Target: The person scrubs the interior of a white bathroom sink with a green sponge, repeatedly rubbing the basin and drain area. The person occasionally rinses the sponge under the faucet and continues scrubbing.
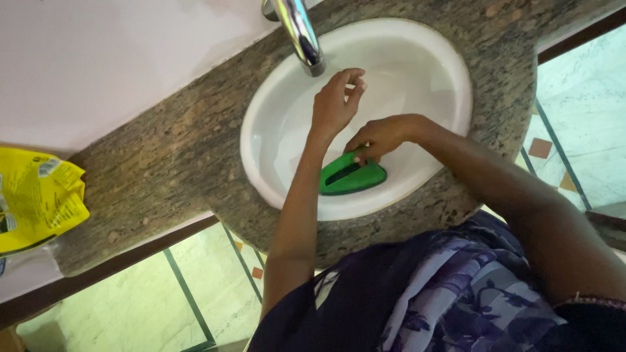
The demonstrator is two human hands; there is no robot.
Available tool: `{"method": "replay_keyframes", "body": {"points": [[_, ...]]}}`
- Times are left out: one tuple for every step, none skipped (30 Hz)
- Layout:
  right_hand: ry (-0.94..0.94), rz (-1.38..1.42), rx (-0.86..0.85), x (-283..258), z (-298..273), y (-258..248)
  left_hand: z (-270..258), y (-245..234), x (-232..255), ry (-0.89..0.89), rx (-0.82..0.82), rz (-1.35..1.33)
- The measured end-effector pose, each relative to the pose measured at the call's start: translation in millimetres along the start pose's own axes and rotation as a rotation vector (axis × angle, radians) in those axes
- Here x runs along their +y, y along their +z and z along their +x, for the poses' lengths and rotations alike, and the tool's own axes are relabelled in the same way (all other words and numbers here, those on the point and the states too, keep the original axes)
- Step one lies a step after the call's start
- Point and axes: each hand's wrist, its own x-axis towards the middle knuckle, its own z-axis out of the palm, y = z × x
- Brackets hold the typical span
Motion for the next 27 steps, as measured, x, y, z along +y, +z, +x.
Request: {"method": "replay_keyframes", "body": {"points": [[0.004,-0.069,0.030,-1,-4,-2,-1,1,-1,-0.001,0.004,0.006],[0.008,-0.137,0.060,-1,-6,-6,-2,0,-2,-0.002,0.008,0.012],[0.013,-0.215,0.090,-1,-9,-13,0,-1,-2,0.001,0.021,0.017],[0.066,-0.264,0.131,0,-11,-17,0,-1,-2,0.004,0.026,0.012],[0.118,-0.313,0.171,2,-13,-20,-2,-1,-2,0.006,0.032,0.007],[0.170,-0.362,0.212,5,-14,-23,-2,-2,-3,0.008,0.038,0.001],[0.175,-0.384,0.212,8,-14,-25,-2,-4,-5,-0.055,-0.059,0.068],[0.181,-0.406,0.213,10,-12,-27,-2,-7,-8,-0.117,-0.156,0.135],[0.186,-0.427,0.215,13,-12,-27,-3,-7,-10,-0.178,-0.255,0.203],[0.184,-0.401,0.211,16,-13,-27,-4,-6,-10,-0.194,-0.332,0.275],[0.180,-0.378,0.208,18,-14,-29,-4,-8,-10,-0.210,-0.406,0.350],[0.175,-0.354,0.205,19,-16,-32,-5,-9,-9,-0.226,-0.480,0.424],[0.139,-0.322,0.246,22,-18,-33,-6,-11,-9,-0.217,-0.496,0.423],[0.103,-0.290,0.287,26,-22,-37,-6,-12,-10,-0.208,-0.513,0.422],[0.068,-0.255,0.328,30,-26,-40,-6,-11,-12,-0.199,-0.531,0.420],[0.059,-0.250,0.421,33,-30,-41,-6,-10,-16,-0.165,-0.587,0.438],[0.050,-0.248,0.512,35,-33,-44,-5,-7,-21,-0.131,-0.640,0.453],[0.041,-0.245,0.604,35,-34,-45,-5,-4,-28,-0.097,-0.692,0.469],[0.054,-0.240,0.651,34,-35,-46,-5,3,-34,-0.036,-0.679,0.467],[0.067,-0.235,0.698,33,-37,-46,-7,13,-38,0.026,-0.666,0.464],[0.082,-0.228,0.745,32,-38,-46,-8,20,-43,0.088,-0.656,0.461],[0.070,-0.230,0.752,31,-39,-46,-7,22,-47,0.085,-0.664,0.470],[0.059,-0.231,0.755,30,-39,-44,-8,24,-49,0.078,-0.673,0.477],[0.047,-0.233,0.758,29,-40,-43,-8,24,-49,0.071,-0.681,0.484],[0.048,-0.244,0.754,28,-39,-43,-9,17,-50,-0.023,-0.690,0.568],[0.049,-0.256,0.751,28,-40,-43,-8,4,-53,-0.118,-0.697,0.651],[0.051,-0.268,0.751,28,-41,-44,-6,-7,-55,-0.209,-0.703,0.736]]}}
